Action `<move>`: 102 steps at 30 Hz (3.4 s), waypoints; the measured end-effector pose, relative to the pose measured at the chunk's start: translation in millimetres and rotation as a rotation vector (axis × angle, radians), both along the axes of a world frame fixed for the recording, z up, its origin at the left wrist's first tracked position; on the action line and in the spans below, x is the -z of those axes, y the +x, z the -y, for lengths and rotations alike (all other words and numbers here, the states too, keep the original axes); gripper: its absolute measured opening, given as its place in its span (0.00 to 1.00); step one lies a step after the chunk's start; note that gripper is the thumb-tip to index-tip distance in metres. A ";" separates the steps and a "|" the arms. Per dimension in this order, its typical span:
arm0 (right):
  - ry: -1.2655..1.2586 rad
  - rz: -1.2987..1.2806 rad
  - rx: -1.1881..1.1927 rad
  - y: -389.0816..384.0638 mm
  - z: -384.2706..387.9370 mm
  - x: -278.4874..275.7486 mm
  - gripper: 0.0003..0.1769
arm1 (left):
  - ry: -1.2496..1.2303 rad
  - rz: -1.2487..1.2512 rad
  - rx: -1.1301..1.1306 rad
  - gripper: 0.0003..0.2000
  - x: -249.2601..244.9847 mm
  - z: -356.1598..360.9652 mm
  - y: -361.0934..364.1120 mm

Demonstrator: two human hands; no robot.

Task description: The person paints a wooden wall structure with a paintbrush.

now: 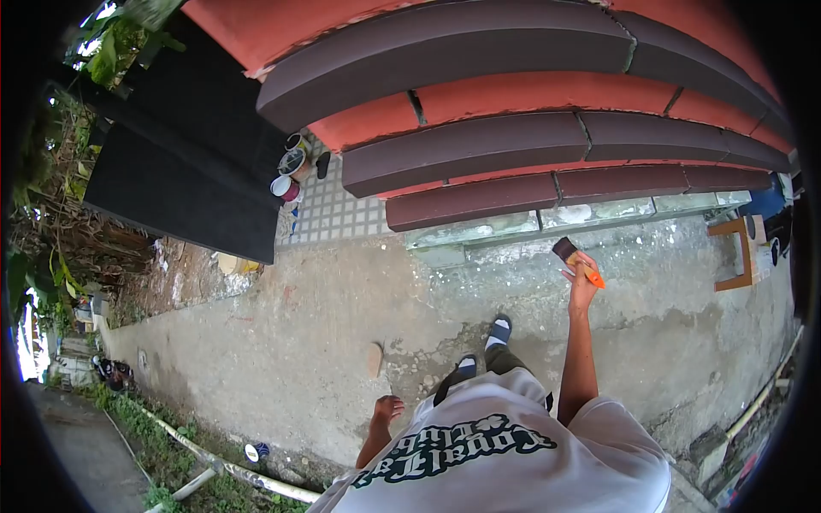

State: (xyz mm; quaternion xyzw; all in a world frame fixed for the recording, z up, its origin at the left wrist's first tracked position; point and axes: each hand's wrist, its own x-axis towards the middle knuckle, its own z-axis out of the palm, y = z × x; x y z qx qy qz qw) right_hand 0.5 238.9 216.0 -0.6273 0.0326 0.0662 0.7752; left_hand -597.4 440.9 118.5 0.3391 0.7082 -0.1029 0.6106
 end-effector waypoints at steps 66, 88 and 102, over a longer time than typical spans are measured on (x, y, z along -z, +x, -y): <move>-0.166 1.274 -0.065 44.2 -175.9 197.6 0.15 | 0.178 0.553 0.529 0.09 209.9 147.4 175.9; -0.253 0.946 0.430 106.3 -121.3 181.7 0.15 | 0.196 0.458 1.135 0.08 308.3 164.5 186.0; -0.139 0.901 0.374 105.7 -106.2 183.3 0.13 | 0.166 0.351 1.056 0.07 310.9 161.8 153.1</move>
